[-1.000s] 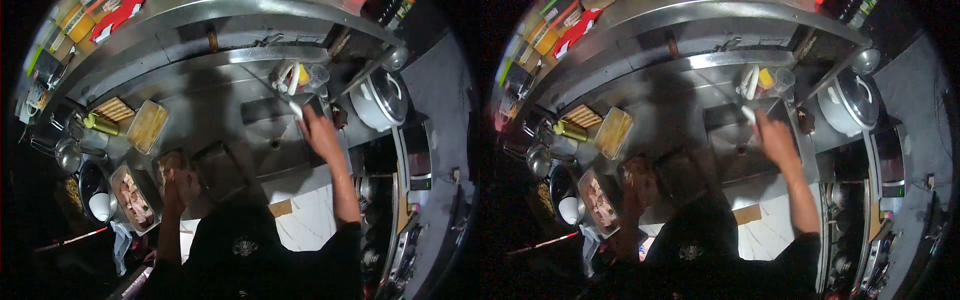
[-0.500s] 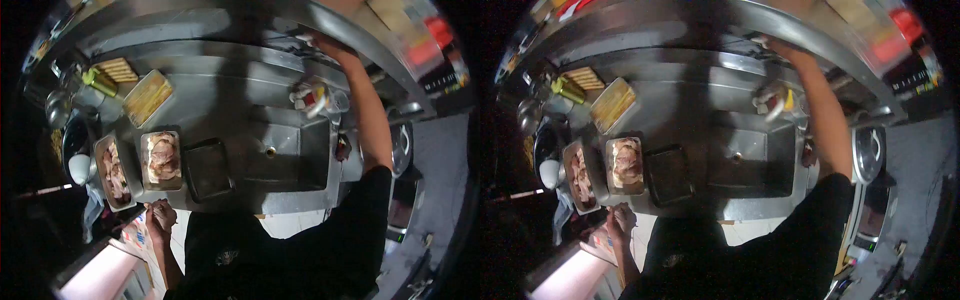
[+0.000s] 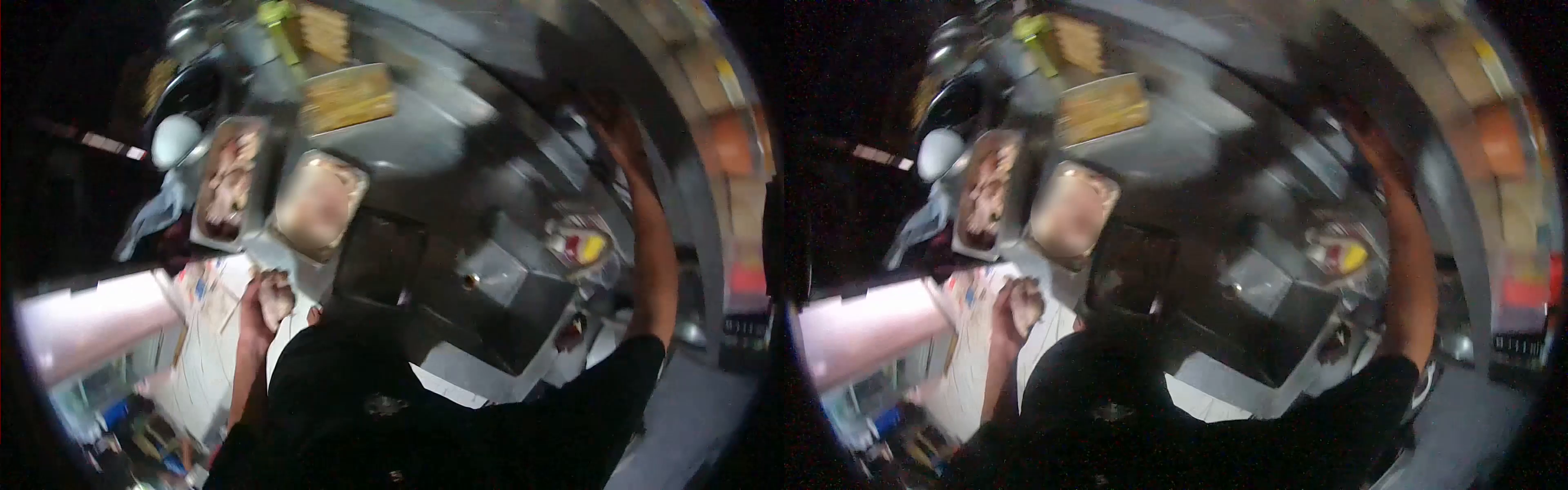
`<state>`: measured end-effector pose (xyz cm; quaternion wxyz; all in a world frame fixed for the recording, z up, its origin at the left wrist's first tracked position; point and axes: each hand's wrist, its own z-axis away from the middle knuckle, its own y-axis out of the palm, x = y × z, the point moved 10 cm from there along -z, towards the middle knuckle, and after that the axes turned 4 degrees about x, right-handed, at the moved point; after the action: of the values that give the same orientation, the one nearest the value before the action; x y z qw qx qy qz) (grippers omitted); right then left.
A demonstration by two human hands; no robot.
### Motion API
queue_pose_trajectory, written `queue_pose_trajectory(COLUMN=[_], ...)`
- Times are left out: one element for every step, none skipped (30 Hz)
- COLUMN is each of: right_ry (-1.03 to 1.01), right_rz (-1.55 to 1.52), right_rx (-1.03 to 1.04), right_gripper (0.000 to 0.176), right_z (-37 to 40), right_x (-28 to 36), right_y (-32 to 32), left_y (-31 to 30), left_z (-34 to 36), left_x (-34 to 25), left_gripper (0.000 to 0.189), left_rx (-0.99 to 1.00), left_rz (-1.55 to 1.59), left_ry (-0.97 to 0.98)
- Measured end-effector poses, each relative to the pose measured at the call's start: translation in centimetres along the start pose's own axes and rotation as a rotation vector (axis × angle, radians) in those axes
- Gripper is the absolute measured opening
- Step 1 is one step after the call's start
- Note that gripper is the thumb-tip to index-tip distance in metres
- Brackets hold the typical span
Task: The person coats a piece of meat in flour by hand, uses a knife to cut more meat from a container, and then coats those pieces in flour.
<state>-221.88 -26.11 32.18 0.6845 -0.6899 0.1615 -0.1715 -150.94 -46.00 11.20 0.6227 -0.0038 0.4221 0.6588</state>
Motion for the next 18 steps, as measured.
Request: queue_pose_trajectory(right_ry=[-0.019, 0.052, 0.065, 0.077, 0.023, -0.025, 0.001, 0.031, 0.015, -0.001, -0.066, -0.130, -0.120, -0.108, -0.093, -0.108, -0.116, 0.013], right_rz=[0.049, -0.149, -0.183, -0.216, -0.092, 0.030, -0.025, -0.079, -0.078, -0.075, -0.018, 0.039, 0.115, 0.187, 0.258, 0.069, -0.119, -0.228], right_rx=[0.032, 0.048, 0.031, 0.014, -0.044, -0.102, -0.080, -0.058, -0.106, -0.155, -0.273, -0.390, -0.354, -0.313, -0.267, -0.282, -0.300, -0.255], right_gripper=[0.049, 0.048, 0.048, 0.047, 0.046, 0.045, 0.045, 0.045, 0.045, 0.045, 0.046, 0.047, 0.046, 0.046, 0.045, 0.046, 0.048, 0.047], right_z=[-0.7, -2.1, -2.5, -3.0, -2.0, -1.1, -1.0, -0.7, 0.1, 0.8, 2.2, 3.8, 4.7, 5.7, 6.9, 8.0, 9.3, 11.0], right_x=[1.8, 1.0, 1.0, 1.8, 2.7, 4.1, 3.3, 2.2, 2.6, 3.1, 4.2, 6.2, 8.2, 10.6, 13.4, 16.8, 19.8, 20.3], right_y=[0.0, 2.7, 3.8, 4.4, 3.8, 3.2, 4.2, 5.0, 4.8, 4.6, 4.0, 3.2, 3.9, 5.0, 6.2, 6.9, 7.9, 13.0], left_y=[-2.0, -0.1, -0.4, -0.4, -0.9, -1.1, -1.1, -1.2, -0.8, -0.8, -2.9, -3.1, -3.0, -3.1, -3.0, -3.9, -3.4, -2.5], left_z=[-0.7, 0.6, 0.7, 0.7, 0.7, 0.9, 1.2, 1.5, 1.8, 1.9, 0.5, 0.3, -0.1, -0.5, -1.2, -2.7, -3.6, -4.4], left_x=[0.8, -0.4, -0.3, -0.1, 0.1, 0.2, 0.3, -0.2, -0.7, -1.1, -0.8, -1.0, -1.5, -2.0, -2.4, -2.2, -2.3, -2.1], left_gripper=[0.040, 0.040, 0.038, 0.037, 0.036, 0.035, 0.034, 0.034, 0.034, 0.034, 0.037, 0.038, 0.040, 0.042, 0.046, 0.039, 0.040, 0.041], left_rx=[0.056, -0.033, -0.003, 0.035, 0.023, 0.012, 0.003, -0.027, -0.052, -0.073, -0.023, -0.015, -0.009, -0.004, -0.020, 0.018, 0.081, 0.147], left_rz=[-0.049, -0.122, -0.131, -0.142, -0.148, -0.159, -0.172, -0.224, -0.276, -0.328, -0.369, -0.453, -0.538, -0.627, -0.714, -0.711, -0.681, -0.648], left_ry=[-0.055, 0.011, 0.000, -0.017, -0.043, -0.073, -0.108, -0.100, -0.096, -0.093, -0.039, -0.040, -0.041, -0.046, -0.025, -0.026, -0.023, -0.024])
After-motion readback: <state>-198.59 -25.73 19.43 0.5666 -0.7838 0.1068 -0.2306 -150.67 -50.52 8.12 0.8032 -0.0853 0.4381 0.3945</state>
